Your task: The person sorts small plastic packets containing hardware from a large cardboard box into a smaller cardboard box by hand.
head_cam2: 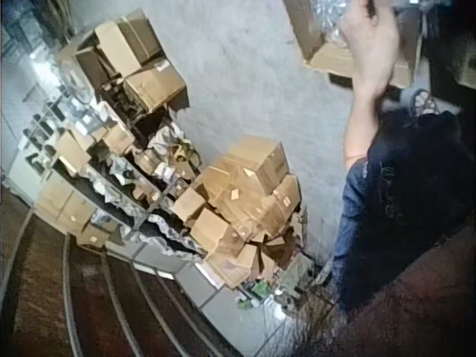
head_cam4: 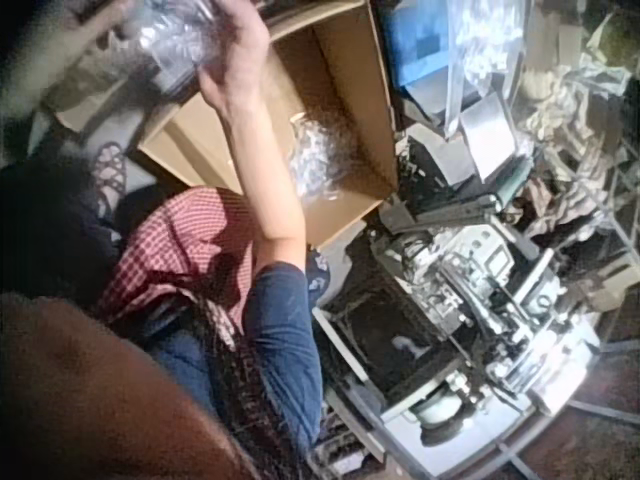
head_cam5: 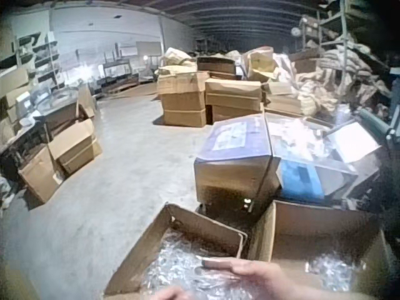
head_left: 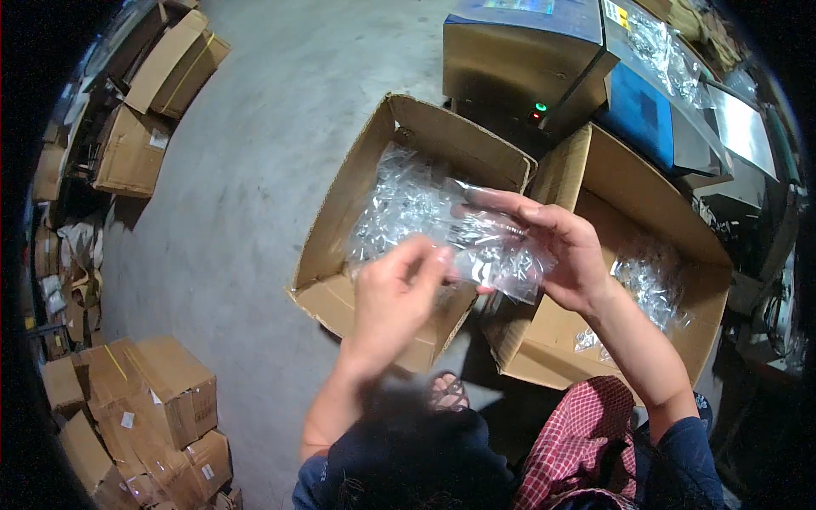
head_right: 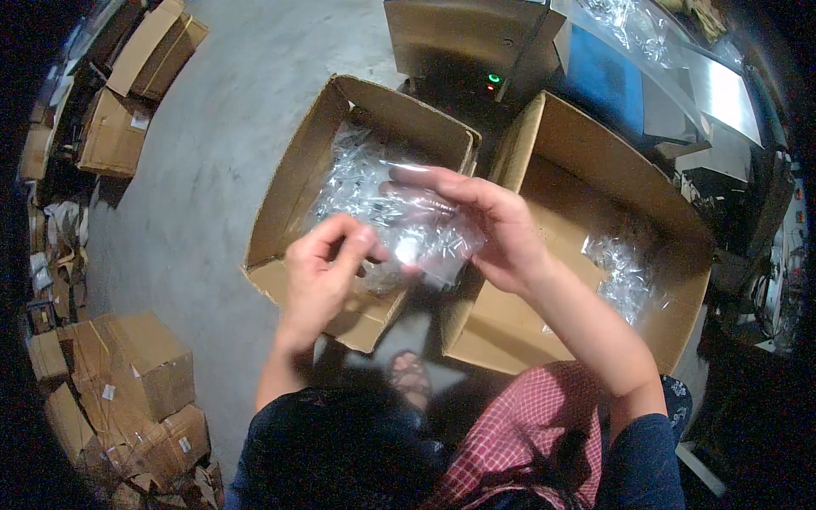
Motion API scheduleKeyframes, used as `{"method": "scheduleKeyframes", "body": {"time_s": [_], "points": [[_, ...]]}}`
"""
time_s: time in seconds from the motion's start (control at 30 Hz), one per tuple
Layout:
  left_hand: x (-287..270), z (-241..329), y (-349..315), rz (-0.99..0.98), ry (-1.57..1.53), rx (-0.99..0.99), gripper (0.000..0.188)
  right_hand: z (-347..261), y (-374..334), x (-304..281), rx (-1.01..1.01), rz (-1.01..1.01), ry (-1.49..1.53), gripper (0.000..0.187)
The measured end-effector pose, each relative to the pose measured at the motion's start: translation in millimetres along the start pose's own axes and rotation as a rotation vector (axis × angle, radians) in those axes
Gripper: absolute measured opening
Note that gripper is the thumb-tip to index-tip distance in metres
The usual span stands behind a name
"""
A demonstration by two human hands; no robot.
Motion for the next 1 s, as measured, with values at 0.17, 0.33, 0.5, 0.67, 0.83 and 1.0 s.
{"method": "scheduleKeyframes", "body": {"time_s": [0.17,0.33,0.5,0.67,0.83,1.0], "points": [[-20,-6,3,0.248,0.278,0.141,0.016,-1,0,-4,-0.156,-0.047,-0.074,0.085],[-8,-7,-1,0.012,-0.037,-0.061,0.028,2,5,0,-0.161,-0.062,-0.069,0.105],[5,-6,1,-0.228,-0.365,-0.323,0.040,12,9,0,-0.222,-0.107,-0.133,0.103],[5,7,0,-0.121,-0.441,-0.391,0.033,16,8,-7,-0.196,-0.078,-0.136,0.095],[4,-9,-8,0.013,0.027,-0.069,0.026,12,3,-4,-0.098,0.004,-0.053,0.068],[2,-22,-14,0.150,-0.242,-0.076,0.026,14,5,-14,-0.150,0.235,-0.178,0.038]]}}
Point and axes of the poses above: each hand's wrist, its own y-axis towards the middle knuckle, its own x-axis out of the palm, z = x × y, the point moved 1 cm from there along y, towards the middle knuckle, and after that the axes turned 13 degrees about x, right-handed, at the moved point
